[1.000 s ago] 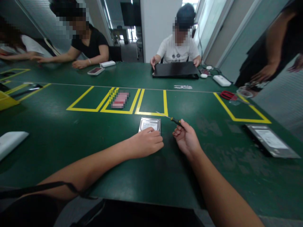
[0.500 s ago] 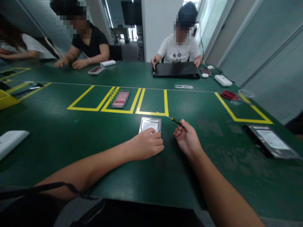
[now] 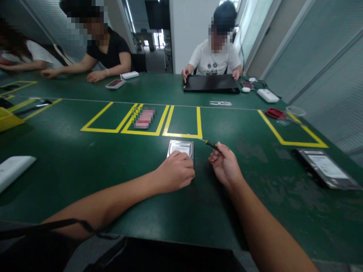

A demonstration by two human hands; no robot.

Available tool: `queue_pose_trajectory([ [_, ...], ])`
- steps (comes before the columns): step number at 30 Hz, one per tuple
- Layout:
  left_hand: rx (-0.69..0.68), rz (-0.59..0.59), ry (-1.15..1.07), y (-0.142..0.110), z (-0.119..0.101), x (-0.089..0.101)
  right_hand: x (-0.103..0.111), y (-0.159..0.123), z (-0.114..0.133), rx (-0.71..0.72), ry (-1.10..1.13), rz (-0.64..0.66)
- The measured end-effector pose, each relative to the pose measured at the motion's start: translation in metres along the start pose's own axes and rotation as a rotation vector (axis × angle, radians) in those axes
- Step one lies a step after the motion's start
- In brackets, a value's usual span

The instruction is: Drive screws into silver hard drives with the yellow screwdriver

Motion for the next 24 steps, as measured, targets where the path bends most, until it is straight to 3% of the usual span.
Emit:
queue_pose_trajectory([
  [5,0.104,0.017,-0.067,0.000,0.008,-0.005,-0.002,-0.001,0.010,0.073,-0.010,-0.009],
  [12,0.105,-0.038,0.002,-0.010,0.008,0.001,-0.007,-0.007,0.036,0.220,-0.045,0.003],
  [19,0.008,-0.137,0.079,-0.027,0.003,0.009,-0.019,-0.025,0.063,0.426,-0.098,0.025],
  [24,-0.088,-0.199,0.108,-0.035,-0.002,0.009,-0.033,-0.044,0.076,0.481,-0.177,0.088],
])
Point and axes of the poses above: each hand's wrist, its own y-axis towards the middle knuckle, its own x-axis out of the back of the hand, z = x × y, the point moved 9 cm from there along y, towards the middle knuckle, and after that the axes turned 6 degrees about x, right-handed, at the moved point
